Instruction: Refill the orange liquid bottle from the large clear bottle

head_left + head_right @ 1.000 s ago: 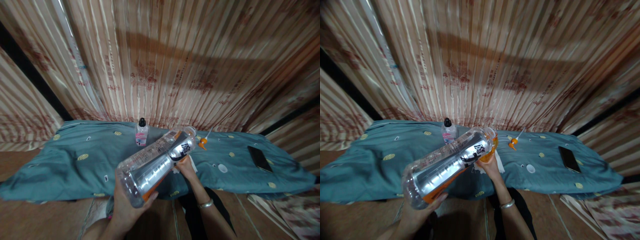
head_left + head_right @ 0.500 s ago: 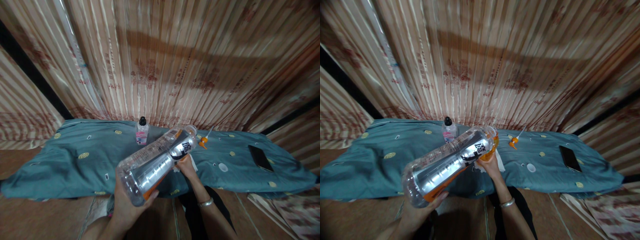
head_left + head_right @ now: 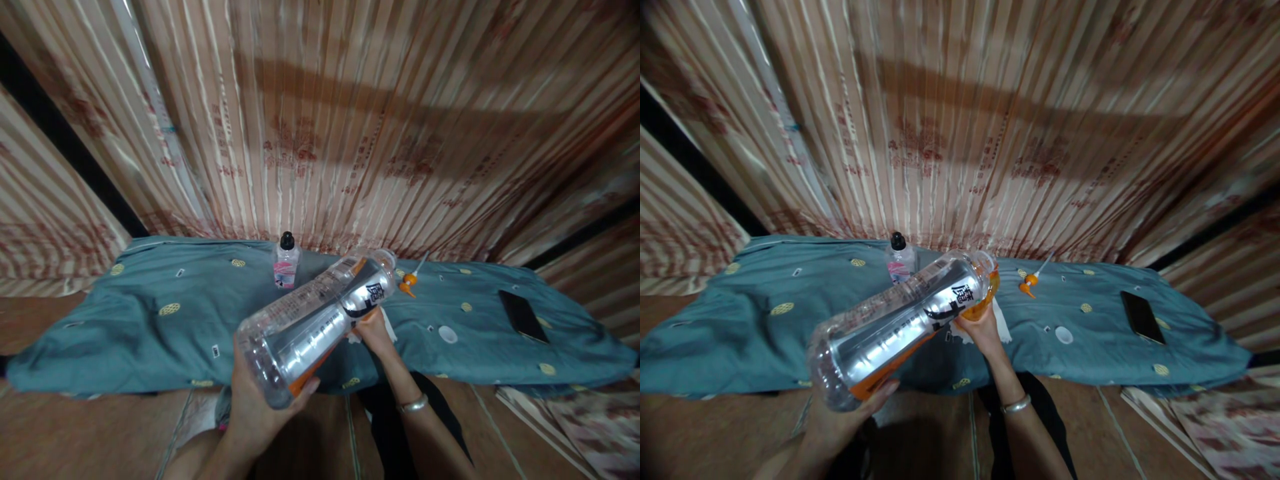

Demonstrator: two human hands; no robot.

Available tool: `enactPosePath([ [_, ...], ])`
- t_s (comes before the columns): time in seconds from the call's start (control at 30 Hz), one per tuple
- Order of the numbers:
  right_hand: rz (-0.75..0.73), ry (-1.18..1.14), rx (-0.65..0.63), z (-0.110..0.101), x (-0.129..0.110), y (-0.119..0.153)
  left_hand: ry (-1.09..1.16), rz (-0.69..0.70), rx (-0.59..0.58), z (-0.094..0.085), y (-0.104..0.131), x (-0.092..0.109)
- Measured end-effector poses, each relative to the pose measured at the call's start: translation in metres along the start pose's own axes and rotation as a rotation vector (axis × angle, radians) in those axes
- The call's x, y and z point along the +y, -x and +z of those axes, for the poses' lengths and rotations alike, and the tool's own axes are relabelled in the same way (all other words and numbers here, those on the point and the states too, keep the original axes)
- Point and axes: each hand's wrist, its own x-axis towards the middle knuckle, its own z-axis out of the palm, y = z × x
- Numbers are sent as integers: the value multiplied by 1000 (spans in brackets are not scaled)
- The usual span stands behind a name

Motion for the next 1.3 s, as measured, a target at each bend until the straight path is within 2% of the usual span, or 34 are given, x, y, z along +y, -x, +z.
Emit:
enactPosePath([
  [0.23,53,-29,-18,-2,-1,-1,71,-134,1,3,-1,17],
  [0.43,66,7,18,-1,1,1,53,-81,2,2,-2,20],
  [0.63,38,-58,20,2,-2,1,53,-87,-2,2,0,19],
  [1.03,57,-48,35,1,-5,1,19,-82,-2,2,0,18],
  [1.3,26,-33,11,2,4,-1,53,-98,3,4,1,17],
])
